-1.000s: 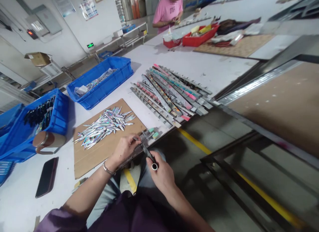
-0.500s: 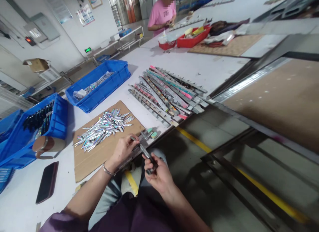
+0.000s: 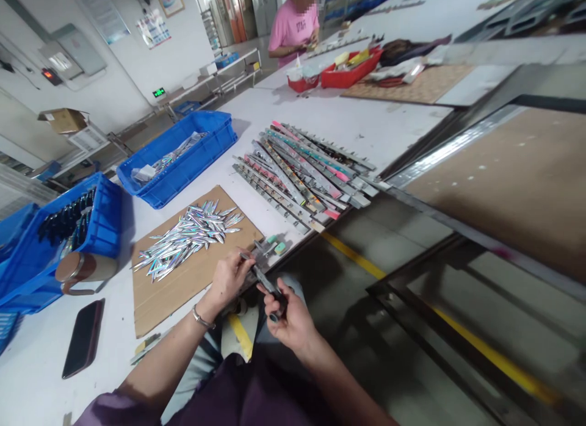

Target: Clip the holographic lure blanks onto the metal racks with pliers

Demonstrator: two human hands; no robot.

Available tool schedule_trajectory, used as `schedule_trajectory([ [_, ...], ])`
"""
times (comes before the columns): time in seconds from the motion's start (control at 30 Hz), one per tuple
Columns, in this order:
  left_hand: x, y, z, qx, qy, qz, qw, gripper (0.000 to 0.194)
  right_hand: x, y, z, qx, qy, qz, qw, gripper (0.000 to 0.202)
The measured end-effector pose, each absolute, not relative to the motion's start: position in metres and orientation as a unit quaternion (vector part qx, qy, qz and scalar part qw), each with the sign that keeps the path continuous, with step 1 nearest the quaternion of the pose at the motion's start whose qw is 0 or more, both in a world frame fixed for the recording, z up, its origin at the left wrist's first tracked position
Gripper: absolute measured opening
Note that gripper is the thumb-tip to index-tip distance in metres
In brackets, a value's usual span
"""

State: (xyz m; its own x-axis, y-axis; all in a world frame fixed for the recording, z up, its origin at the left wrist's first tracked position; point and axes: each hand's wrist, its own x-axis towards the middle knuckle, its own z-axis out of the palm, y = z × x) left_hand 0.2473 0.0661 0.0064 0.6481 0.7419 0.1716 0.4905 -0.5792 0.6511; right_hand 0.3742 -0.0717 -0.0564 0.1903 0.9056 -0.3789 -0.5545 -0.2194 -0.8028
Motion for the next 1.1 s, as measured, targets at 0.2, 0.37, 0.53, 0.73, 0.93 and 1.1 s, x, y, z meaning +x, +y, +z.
schedule_trajectory([
  [0.2, 0.247, 0.059, 0.000, 0.866, 0.358, 0.247, 0.247, 0.021, 0.386, -0.087, -0.037, -0.708, -0.481, 0.237, 0.461, 0.034],
  [0.37, 0.246, 0.060, 0.000, 0.866, 0.369, 0.234, 0.245, 0.022, 0.381, -0.073, -0.039, -0.663, -0.374, 0.386, 0.520, 0.035],
  [0.53, 0.246, 0.061, -0.001, 0.862, 0.364, 0.245, 0.256, 0.019, 0.373, -0.068, -0.054, -0.520, -0.195, 0.604, 0.572, 0.069],
  [0.73, 0.246, 0.060, 0.000, 0.857, 0.361, 0.234, 0.284, 0.009, 0.392, -0.088, -0.041, -0.721, -0.528, 0.227, 0.386, 0.034],
  [0.93, 0.245, 0.059, -0.003, 0.860, 0.371, 0.223, 0.271, 0.014, 0.392, -0.080, -0.023, -0.733, -0.661, -0.011, 0.161, 0.035],
  [1.1, 0.248, 0.054, -0.003, 0.877, 0.360, 0.218, 0.233, 0.010, 0.399, -0.075, -0.044, -0.712, -0.550, 0.271, 0.341, 0.027],
])
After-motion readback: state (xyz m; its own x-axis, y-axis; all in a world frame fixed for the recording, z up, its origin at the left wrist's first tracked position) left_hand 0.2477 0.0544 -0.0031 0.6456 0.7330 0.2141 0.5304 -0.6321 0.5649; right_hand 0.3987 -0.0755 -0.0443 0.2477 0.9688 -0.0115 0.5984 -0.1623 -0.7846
